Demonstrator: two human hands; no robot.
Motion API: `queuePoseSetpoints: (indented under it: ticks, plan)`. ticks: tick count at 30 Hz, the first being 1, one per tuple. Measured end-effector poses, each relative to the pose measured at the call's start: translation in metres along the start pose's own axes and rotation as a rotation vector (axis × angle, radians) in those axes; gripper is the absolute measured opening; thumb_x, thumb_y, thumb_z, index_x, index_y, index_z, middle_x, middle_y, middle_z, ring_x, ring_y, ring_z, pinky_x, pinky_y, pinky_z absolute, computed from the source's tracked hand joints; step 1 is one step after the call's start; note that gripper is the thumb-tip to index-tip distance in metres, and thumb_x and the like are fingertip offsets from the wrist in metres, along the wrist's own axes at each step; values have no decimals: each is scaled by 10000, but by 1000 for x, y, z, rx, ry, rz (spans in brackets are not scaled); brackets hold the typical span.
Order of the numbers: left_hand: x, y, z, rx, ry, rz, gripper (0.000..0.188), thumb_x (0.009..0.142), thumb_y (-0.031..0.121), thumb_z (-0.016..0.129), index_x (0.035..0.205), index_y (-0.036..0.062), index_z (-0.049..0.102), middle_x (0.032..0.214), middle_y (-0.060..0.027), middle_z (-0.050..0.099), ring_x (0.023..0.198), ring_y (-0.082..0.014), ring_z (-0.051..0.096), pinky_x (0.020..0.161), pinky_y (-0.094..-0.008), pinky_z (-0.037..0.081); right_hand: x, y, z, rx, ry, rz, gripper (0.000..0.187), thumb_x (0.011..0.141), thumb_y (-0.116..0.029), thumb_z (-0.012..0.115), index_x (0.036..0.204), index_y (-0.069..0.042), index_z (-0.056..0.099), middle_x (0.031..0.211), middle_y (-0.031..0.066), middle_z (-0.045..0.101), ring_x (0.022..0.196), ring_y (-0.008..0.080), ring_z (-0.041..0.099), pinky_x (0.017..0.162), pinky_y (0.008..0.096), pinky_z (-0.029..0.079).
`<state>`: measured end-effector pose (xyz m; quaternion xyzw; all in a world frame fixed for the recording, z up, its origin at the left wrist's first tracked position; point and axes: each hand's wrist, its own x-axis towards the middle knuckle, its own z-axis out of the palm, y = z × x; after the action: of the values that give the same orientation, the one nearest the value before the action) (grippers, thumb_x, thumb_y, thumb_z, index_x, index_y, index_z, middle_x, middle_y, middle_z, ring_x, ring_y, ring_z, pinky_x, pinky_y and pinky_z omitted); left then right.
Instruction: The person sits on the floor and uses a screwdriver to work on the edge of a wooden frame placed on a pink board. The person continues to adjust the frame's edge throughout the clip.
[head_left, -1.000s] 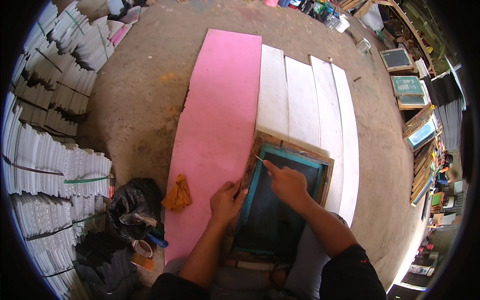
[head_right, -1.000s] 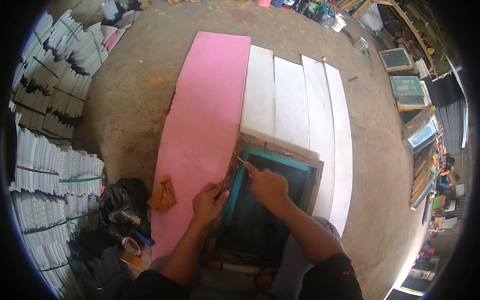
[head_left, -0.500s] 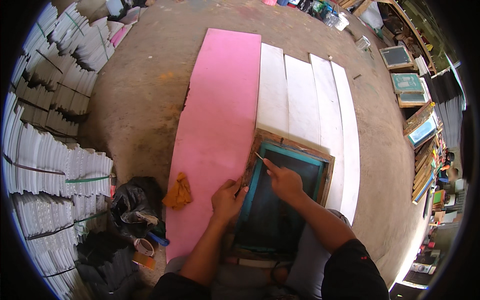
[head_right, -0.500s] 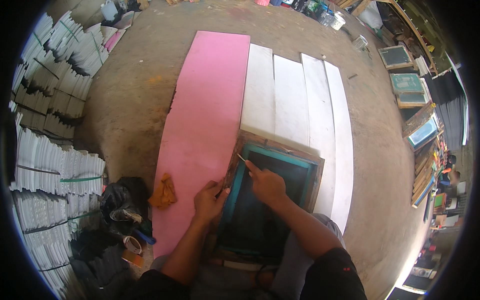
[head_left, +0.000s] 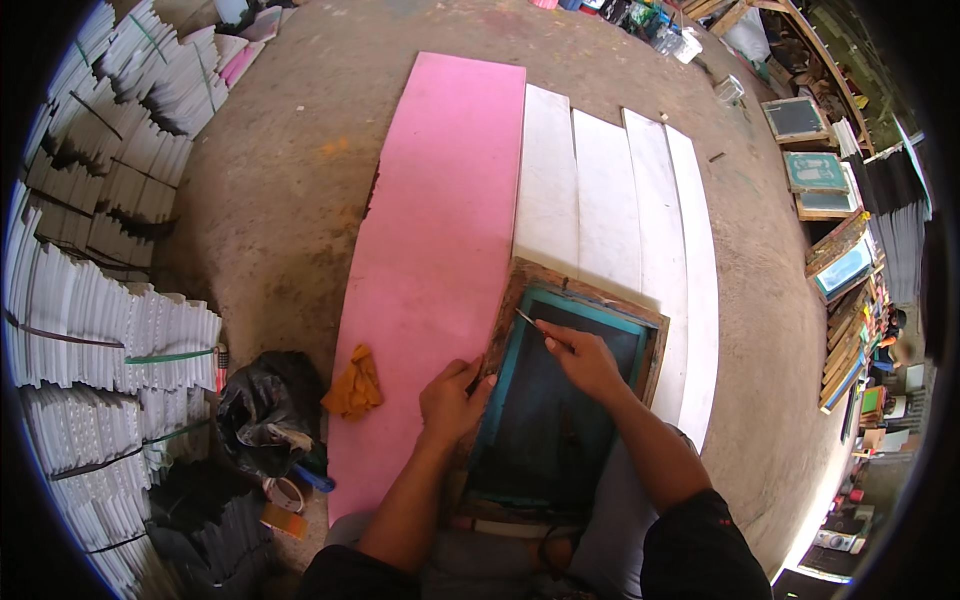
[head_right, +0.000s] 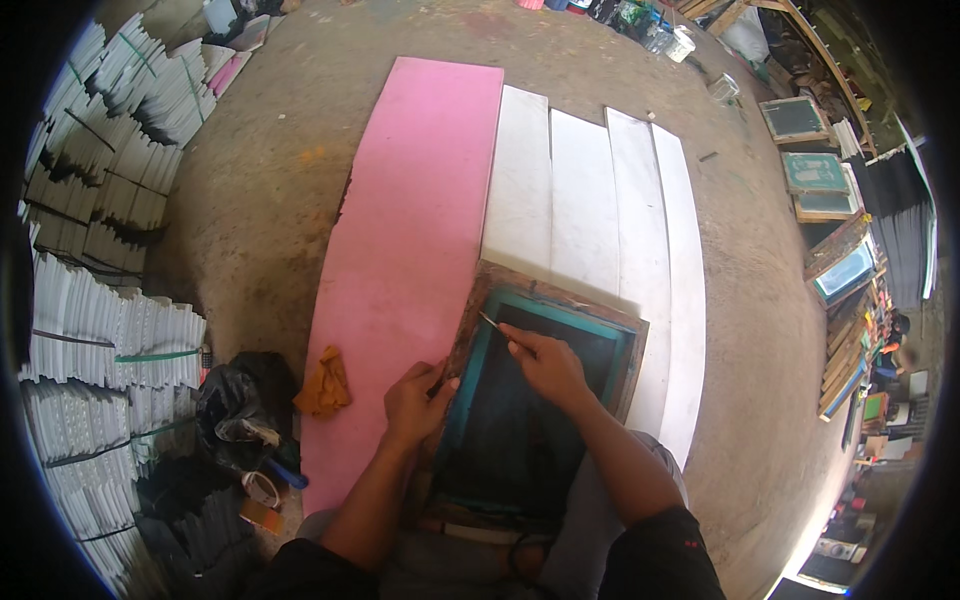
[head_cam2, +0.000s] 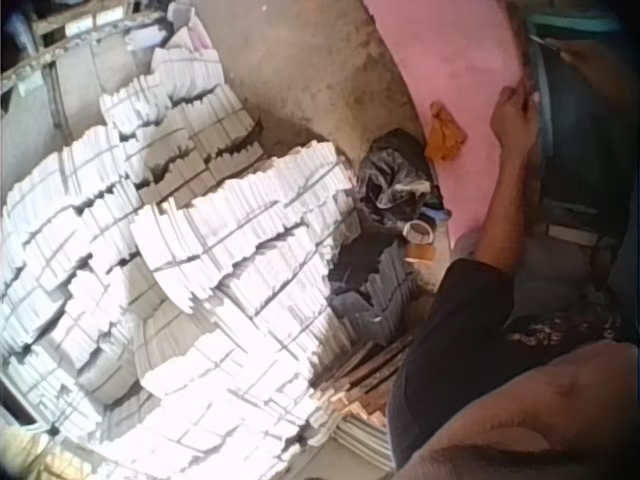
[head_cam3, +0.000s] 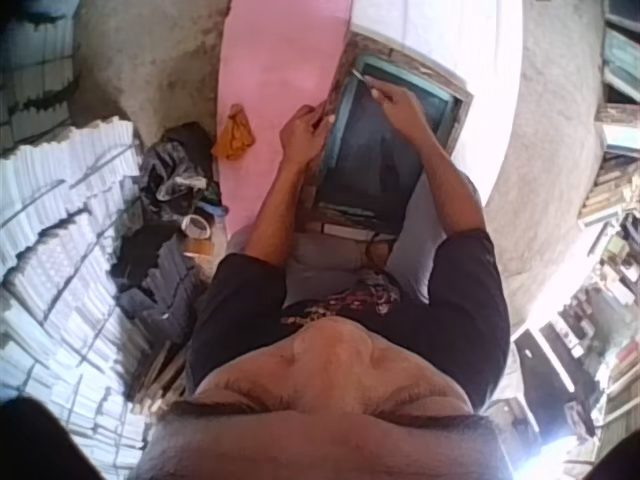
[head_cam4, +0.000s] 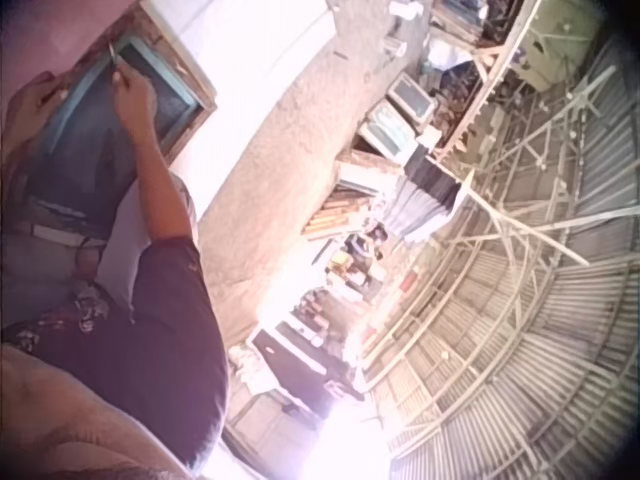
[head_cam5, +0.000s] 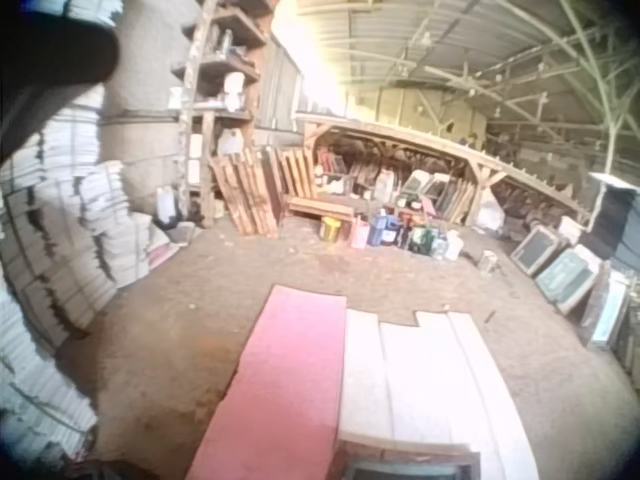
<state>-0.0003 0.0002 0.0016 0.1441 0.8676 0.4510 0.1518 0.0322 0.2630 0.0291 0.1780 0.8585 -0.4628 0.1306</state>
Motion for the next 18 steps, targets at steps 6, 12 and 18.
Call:
queuePoseSetpoints:
  ticks: [6, 12, 18]
  plan:
    - [0, -4, 4, 25, 34, 16, 456, 968, 365, 756, 1330, 88, 767, 1009, -81, 713, 787, -258, 715, 736, -362, 559, -12, -35, 0, -571, 179, -107, 393, 1070, -368, 600, 1457, -403, 656, 888, 154, 718, 797, 417, 728, 713, 525, 576]
    - [-2, -4, 2, -2, 18, 9, 442, 976, 362, 749, 1330, 99, 769, 1002, -84, 717, 785, -263, 720, 727, -363, 562, -15, -50, 1, -743, 112, -43, 422, 1073, -342, 568, 1487, -389, 634, 893, 153, 718, 747, 391, 735, 669, 539, 586]
    - [-3, -3, 5, 31, 49, 81, 416, 986, 336, 737, 1337, 114, 763, 977, -93, 710, 772, -287, 712, 711, -382, 561, -18, -59, 16, -950, 125, -48, 499, 1032, -264, 599, 1526, -332, 610, 850, 140, 699, 709, 347, 728, 619, 495, 580]
